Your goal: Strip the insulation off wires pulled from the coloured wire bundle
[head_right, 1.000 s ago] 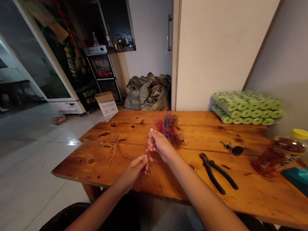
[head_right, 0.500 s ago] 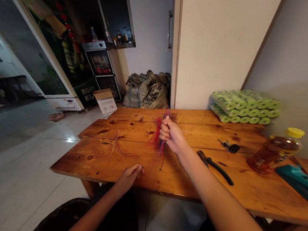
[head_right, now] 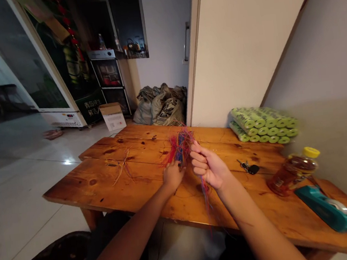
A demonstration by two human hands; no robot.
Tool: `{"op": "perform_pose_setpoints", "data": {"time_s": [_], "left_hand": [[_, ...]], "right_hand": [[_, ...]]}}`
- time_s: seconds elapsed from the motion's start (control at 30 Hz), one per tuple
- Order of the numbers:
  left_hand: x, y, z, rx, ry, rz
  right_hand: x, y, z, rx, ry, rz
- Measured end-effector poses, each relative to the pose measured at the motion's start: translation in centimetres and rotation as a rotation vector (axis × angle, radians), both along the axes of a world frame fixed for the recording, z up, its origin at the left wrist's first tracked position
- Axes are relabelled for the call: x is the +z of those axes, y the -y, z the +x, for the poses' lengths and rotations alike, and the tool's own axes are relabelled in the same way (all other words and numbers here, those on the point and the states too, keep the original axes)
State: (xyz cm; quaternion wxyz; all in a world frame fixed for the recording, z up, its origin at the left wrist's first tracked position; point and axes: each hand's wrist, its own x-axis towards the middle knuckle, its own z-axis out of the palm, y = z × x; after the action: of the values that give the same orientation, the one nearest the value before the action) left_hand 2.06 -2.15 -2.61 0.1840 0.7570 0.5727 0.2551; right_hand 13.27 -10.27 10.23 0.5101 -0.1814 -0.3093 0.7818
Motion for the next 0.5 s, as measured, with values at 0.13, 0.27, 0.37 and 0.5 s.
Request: {"op": "perform_pose_setpoints", "data": {"time_s": [0.13, 0.27, 0.37, 0.5], "left_hand": [[-1.1, -0.7, -0.3, -0.018, 0.126, -0.093], [-2.2, -0.7, -2.0, -0.086, 0.322, -0.214], [-2.6, -0.5, -3.8, -0.149, 0.499, -0.315], [-2.1, 0.2, -5.9, -0.199, 0.715, -0.477]], "right_hand": [[1.0, 3.2, 2.4, -0.035, 0.127, -0.008], [2.6, 7.0, 5.7, -0.234, 0.321, -0.049], [3.5, 10.1, 8.7, -0.435, 0.429, -0.067], [2.8, 11.5, 12.2, -0.582, 0.777, -0.079]]}}
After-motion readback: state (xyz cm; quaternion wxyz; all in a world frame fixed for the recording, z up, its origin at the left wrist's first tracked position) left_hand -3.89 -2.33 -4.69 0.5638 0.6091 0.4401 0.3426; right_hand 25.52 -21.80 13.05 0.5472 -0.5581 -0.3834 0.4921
